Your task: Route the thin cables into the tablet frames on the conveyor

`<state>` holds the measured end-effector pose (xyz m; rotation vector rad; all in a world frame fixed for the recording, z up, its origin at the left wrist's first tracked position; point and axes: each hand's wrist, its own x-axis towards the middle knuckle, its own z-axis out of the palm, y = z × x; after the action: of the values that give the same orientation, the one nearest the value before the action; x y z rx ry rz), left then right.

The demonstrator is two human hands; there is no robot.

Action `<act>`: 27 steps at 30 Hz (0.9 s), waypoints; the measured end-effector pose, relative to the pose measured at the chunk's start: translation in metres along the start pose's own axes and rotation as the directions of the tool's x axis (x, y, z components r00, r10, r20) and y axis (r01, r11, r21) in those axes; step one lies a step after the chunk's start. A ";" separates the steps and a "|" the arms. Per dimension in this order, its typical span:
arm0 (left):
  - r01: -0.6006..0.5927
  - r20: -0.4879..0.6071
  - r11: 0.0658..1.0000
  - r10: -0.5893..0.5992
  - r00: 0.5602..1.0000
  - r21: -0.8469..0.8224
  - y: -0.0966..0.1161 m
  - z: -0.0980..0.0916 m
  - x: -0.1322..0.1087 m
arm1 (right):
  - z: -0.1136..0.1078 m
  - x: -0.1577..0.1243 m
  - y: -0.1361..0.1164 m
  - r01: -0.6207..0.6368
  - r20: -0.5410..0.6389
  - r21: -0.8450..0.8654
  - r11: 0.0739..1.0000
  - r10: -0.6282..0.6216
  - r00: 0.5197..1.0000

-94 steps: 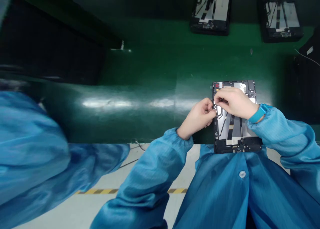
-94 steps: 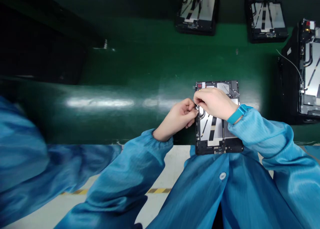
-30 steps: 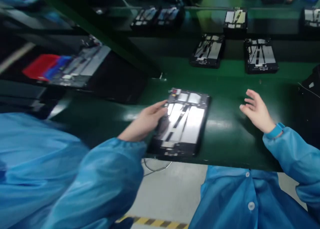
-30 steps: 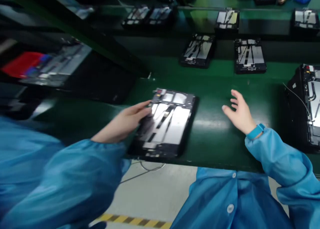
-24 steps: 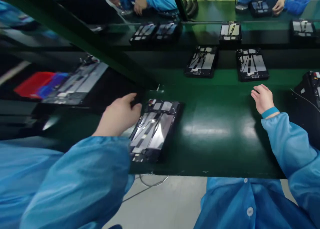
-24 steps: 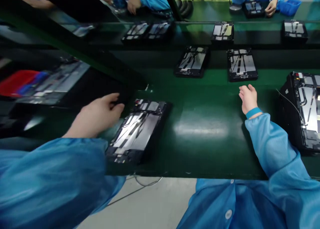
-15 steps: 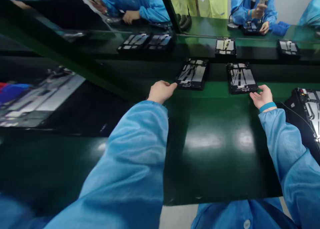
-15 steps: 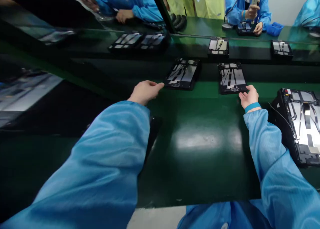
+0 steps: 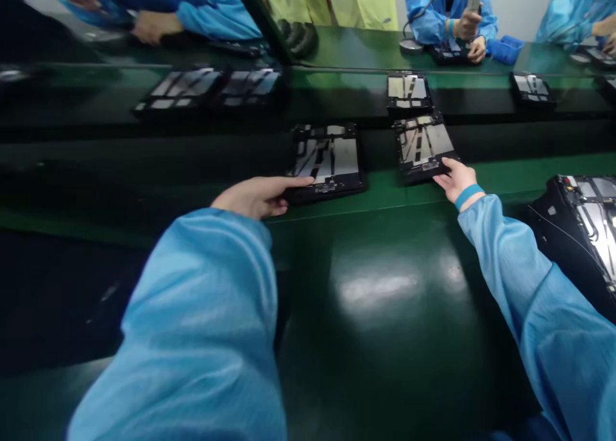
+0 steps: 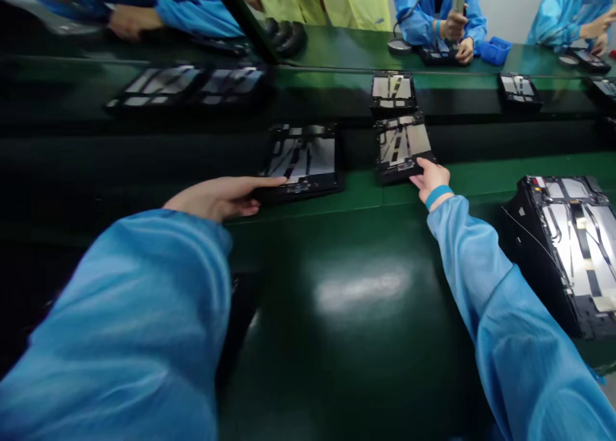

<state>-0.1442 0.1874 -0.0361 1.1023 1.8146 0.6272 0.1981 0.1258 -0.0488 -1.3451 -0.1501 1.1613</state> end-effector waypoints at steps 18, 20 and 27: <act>-0.031 0.041 0.787 0.072 0.997 -0.616 0.033 0.093 -0.140 | -0.222 -0.241 -0.067 0.684 -0.065 -0.025 0.729 -0.684 0.727; -0.031 0.079 0.777 0.103 0.992 -0.629 0.028 0.107 -0.163 | -0.265 -0.244 -0.087 0.696 -0.124 -0.118 0.708 -0.706 0.697; -0.052 0.306 0.837 0.257 0.917 -0.545 -0.019 0.136 -0.246 | -0.355 -0.205 -0.136 0.555 -0.209 -0.364 0.748 -0.646 0.735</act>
<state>0.0176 -0.0411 -0.0088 0.9142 1.1308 0.8880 0.4162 -0.2314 0.0581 -1.5526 -0.4958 0.3539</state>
